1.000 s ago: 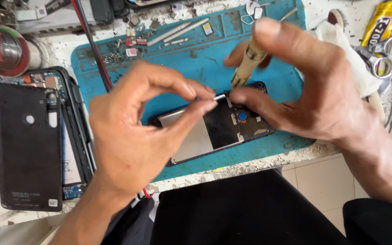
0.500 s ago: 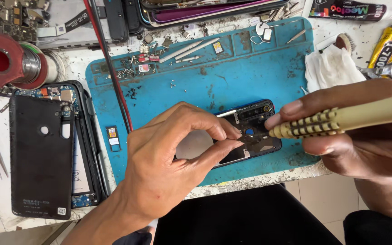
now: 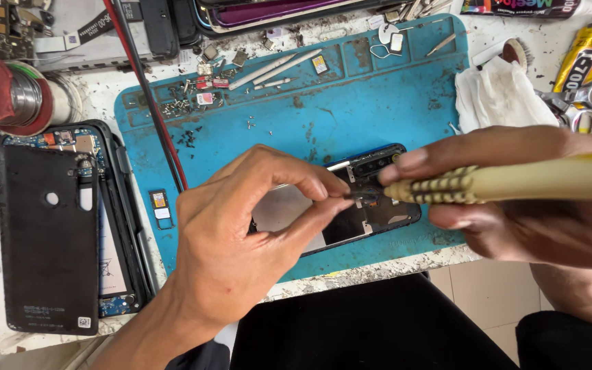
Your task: The person solders a small component onto the exposed motherboard of a disassembled smartphone lying on a blue repair mat, holding the board steady with one hand while applying a soldering iron. They then lift the phone, turn it over, and press the rear housing back onto the device.
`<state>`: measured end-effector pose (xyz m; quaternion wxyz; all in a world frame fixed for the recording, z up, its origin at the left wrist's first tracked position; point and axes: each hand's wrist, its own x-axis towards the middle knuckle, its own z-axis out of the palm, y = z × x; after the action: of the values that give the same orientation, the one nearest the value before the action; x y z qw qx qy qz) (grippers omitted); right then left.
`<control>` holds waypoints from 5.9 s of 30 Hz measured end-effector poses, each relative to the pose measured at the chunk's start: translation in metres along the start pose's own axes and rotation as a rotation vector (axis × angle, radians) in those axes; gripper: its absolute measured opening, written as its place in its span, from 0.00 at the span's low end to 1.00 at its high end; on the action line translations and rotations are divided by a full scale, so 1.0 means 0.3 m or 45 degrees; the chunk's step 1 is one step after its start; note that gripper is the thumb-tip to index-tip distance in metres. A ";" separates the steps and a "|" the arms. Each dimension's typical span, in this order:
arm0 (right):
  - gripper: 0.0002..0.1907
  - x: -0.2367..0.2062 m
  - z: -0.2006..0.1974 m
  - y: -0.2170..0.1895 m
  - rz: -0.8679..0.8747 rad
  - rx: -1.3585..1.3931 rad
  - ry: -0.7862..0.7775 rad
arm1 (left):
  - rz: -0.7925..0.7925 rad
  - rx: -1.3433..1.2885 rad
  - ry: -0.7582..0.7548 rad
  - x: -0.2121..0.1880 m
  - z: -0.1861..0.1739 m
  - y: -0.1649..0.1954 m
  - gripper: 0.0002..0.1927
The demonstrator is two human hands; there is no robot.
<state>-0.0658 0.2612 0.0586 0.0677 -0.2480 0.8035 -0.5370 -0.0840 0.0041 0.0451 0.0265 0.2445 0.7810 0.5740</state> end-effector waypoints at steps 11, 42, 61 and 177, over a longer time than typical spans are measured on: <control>0.17 -0.087 -0.023 0.031 0.061 -0.079 -0.100 | -0.073 -0.070 0.029 -0.024 0.013 -0.036 0.16; 0.19 -0.249 -0.067 0.175 0.296 0.170 0.149 | 0.425 0.641 -0.697 -0.025 0.076 -0.093 0.37; 0.19 -0.873 -0.017 0.421 1.030 1.691 0.506 | 0.336 0.626 -0.702 -0.028 0.074 -0.082 0.34; 0.24 -0.201 -0.031 0.066 0.177 0.186 -0.350 | 0.184 0.033 -0.263 -0.029 0.077 -0.072 0.17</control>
<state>-0.0234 0.3033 0.0351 0.2317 -0.2573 0.7607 -0.5490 -0.0765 0.0160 0.0155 0.0622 0.3581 0.7618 0.5362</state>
